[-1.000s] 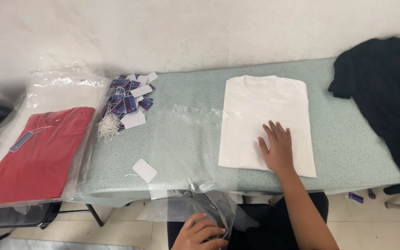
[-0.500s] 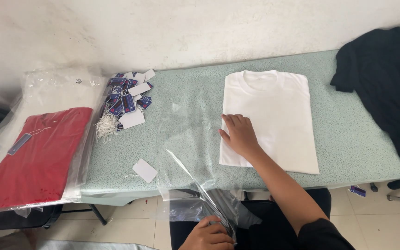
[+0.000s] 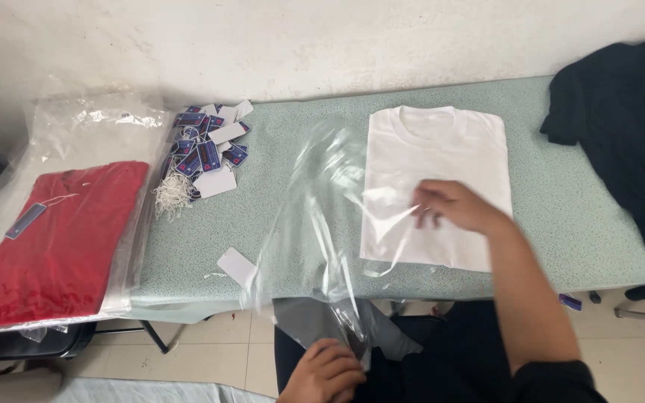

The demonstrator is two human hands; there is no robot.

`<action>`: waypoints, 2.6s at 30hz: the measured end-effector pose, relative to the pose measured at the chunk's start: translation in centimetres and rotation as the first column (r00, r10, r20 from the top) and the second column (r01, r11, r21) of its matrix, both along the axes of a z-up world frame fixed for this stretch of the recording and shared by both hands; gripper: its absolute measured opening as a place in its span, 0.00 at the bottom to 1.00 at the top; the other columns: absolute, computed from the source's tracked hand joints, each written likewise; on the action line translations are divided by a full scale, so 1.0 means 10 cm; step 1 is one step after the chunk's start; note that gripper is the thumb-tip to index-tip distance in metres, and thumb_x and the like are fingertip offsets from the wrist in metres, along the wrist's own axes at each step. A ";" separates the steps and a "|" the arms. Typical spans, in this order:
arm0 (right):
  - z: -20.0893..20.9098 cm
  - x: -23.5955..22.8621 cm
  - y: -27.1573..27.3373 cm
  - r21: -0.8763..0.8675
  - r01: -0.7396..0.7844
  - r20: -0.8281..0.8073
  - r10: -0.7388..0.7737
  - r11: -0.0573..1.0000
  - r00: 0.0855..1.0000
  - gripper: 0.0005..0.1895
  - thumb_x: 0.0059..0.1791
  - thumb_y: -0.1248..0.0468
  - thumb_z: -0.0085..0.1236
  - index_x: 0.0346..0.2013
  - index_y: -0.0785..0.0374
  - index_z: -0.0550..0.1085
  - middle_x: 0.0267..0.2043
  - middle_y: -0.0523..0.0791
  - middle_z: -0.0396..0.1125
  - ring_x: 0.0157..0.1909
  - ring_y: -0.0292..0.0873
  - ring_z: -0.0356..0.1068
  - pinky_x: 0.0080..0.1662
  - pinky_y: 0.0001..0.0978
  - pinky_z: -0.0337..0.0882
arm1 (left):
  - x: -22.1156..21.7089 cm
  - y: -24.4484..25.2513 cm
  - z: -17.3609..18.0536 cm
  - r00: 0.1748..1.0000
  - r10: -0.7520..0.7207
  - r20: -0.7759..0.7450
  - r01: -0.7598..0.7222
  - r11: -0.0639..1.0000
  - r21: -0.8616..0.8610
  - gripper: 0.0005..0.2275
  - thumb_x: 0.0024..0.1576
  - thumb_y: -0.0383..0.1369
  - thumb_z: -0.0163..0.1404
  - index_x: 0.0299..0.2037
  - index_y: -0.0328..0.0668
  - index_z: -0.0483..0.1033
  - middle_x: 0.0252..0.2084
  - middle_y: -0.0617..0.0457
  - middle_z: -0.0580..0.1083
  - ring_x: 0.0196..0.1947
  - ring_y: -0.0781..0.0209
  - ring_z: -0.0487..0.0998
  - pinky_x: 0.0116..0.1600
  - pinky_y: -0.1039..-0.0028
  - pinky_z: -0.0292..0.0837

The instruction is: Folding a white t-shirt and attaching a brand tag on a work table.

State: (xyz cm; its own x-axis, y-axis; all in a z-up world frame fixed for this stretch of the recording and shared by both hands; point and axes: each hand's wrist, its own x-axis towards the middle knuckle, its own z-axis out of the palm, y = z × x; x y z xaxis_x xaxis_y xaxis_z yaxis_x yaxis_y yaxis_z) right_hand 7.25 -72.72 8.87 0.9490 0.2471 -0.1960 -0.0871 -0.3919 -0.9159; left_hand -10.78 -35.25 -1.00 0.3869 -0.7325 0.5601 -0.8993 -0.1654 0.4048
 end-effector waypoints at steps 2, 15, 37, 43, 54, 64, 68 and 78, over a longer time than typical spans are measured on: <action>0.38 -0.32 -0.19 0.129 0.072 -0.072 -0.063 0.989 0.995 0.12 0.57 0.60 0.48 0.39 0.67 0.73 0.36 0.52 0.77 0.30 0.49 0.79 0.29 0.33 0.72 | 0.01 0.08 -0.01 0.999 0.041 0.027 -0.042 0.999 0.011 0.07 0.62 0.31 0.54 0.48 0.45 0.81 0.52 0.52 0.79 0.54 0.51 0.77 0.62 0.54 0.63; 0.58 -0.27 0.16 0.103 0.169 0.936 -0.153 0.980 0.316 0.18 0.65 0.57 0.35 0.63 0.61 0.68 0.72 0.58 0.57 0.76 0.59 0.57 0.77 0.54 0.53 | 0.19 -0.21 0.01 0.976 0.217 0.024 -0.215 0.974 -0.072 0.11 0.60 0.27 0.53 0.52 0.46 0.74 0.53 0.52 0.76 0.58 0.50 0.75 0.66 0.50 0.61; -0.98 0.18 0.58 -0.722 0.091 0.503 0.431 0.686 0.749 0.18 0.52 0.37 0.50 0.49 0.36 0.76 0.59 0.30 0.72 0.71 0.36 0.62 0.78 0.53 0.38 | 2.07 1.25 0.19 0.417 0.905 -0.086 -0.897 0.425 0.124 0.14 0.70 0.35 0.40 0.63 0.40 0.66 0.66 0.40 0.65 0.74 0.35 0.55 0.73 0.41 0.47; -0.71 0.21 0.67 -0.761 0.065 0.440 0.439 0.646 0.784 0.22 0.46 0.33 0.56 0.44 0.39 0.78 0.57 0.31 0.73 0.70 0.36 0.63 0.78 0.55 0.30 | 1.14 0.28 0.04 0.834 0.540 0.111 -0.537 0.841 -0.059 0.41 0.43 0.64 0.61 0.64 0.52 0.67 0.70 0.45 0.63 0.75 0.37 0.52 0.75 0.39 0.37; -0.61 -0.09 0.83 -0.530 0.035 0.553 0.314 0.848 0.771 0.22 0.54 0.49 0.54 0.61 0.51 0.73 0.61 0.47 0.70 0.66 0.48 0.66 0.73 0.55 0.50 | 1.58 -0.23 0.01 0.794 0.537 0.286 -0.522 0.842 -0.135 0.19 0.60 0.35 0.52 0.63 0.62 0.73 0.63 0.55 0.73 0.64 0.51 0.72 0.62 0.62 0.70; -0.97 -0.60 0.54 -0.584 0.096 0.537 0.295 0.806 0.790 0.22 0.54 0.52 0.52 0.64 0.43 0.71 0.71 0.43 0.62 0.73 0.51 0.56 0.71 0.60 0.50 | 1.60 -0.71 0.14 0.829 0.489 0.272 -0.453 0.872 -0.187 0.24 0.59 0.51 0.51 0.65 0.61 0.70 0.63 0.56 0.73 0.66 0.53 0.69 0.71 0.48 0.55; -0.71 -0.36 0.59 -0.512 -0.014 0.551 0.341 0.859 0.762 0.15 0.53 0.55 0.55 0.54 0.47 0.77 0.65 0.46 0.68 0.70 0.57 0.61 0.70 0.65 0.53 | 1.69 -0.74 0.13 0.877 0.398 0.270 -0.384 0.917 -0.104 0.16 0.64 0.38 0.46 0.63 0.61 0.73 0.63 0.57 0.74 0.66 0.54 0.71 0.70 0.54 0.61; -1.17 -1.08 0.66 -0.471 0.313 0.726 0.161 0.825 0.669 0.23 0.51 0.60 0.52 0.63 0.47 0.71 0.70 0.45 0.62 0.74 0.53 0.55 0.70 0.58 0.52 | 1.68 -0.64 0.26 0.725 0.335 -0.601 -0.590 0.752 -0.293 0.22 0.69 0.36 0.26 0.64 0.39 0.69 0.60 0.41 0.75 0.66 0.37 0.68 0.70 0.44 0.58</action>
